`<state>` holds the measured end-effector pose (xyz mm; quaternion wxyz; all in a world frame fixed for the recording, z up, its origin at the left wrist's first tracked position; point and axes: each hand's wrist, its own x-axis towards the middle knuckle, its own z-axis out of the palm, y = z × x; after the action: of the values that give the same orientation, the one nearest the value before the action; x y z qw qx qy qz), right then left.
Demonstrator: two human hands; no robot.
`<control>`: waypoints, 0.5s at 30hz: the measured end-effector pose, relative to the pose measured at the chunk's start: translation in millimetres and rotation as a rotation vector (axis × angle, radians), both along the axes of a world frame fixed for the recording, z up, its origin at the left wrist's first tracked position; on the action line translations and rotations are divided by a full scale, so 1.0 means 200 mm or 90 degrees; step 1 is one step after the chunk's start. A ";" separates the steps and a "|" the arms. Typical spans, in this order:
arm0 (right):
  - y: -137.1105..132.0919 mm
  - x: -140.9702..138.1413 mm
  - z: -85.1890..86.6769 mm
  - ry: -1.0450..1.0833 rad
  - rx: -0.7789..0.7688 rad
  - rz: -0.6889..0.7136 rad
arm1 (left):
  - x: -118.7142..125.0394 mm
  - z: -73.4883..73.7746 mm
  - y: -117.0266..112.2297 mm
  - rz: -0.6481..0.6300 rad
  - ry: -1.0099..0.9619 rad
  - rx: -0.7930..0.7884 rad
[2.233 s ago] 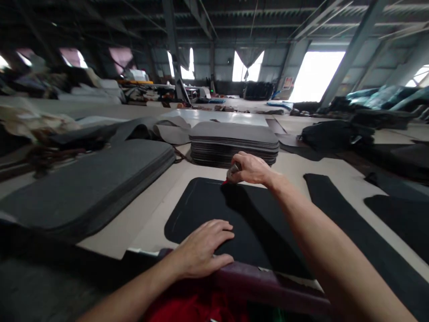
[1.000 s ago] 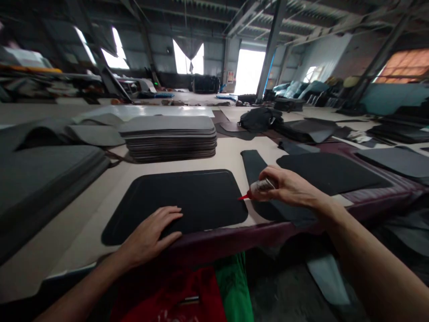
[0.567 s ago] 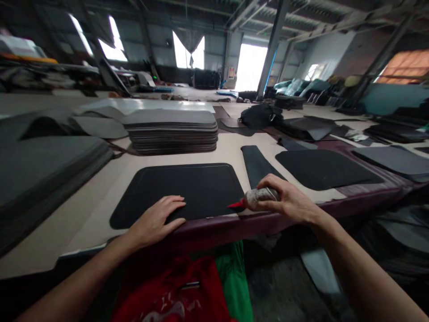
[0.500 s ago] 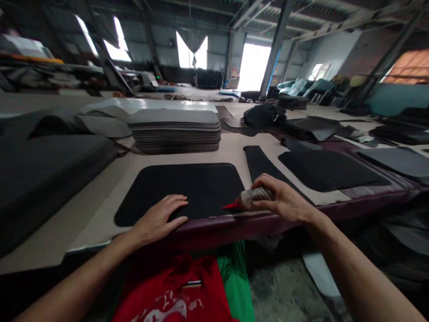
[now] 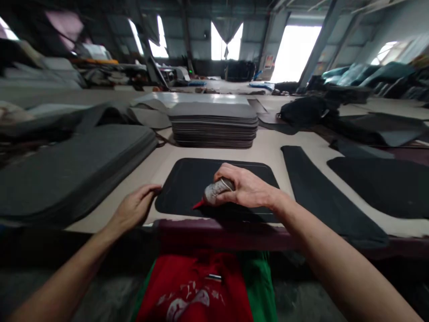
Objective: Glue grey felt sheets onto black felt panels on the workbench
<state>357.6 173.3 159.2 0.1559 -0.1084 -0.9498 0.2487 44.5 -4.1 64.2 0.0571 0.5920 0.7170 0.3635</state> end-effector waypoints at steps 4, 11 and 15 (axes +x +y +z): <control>-0.02 -0.18 -0.01 0.013 0.000 0.038 | 0.00 -0.05 -0.02 0.001 0.018 0.002; -0.03 -0.37 -0.04 0.032 0.038 0.049 | 0.02 -0.07 -0.02 -0.016 0.060 0.004; 0.00 -0.40 -0.09 0.063 0.050 -0.014 | 0.03 -0.06 -0.03 0.009 0.073 -0.011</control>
<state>278.0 172.6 141.4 0.2094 -0.1001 -0.9488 0.2144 50.2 -9.8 52.3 0.0184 0.6061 0.7267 0.3228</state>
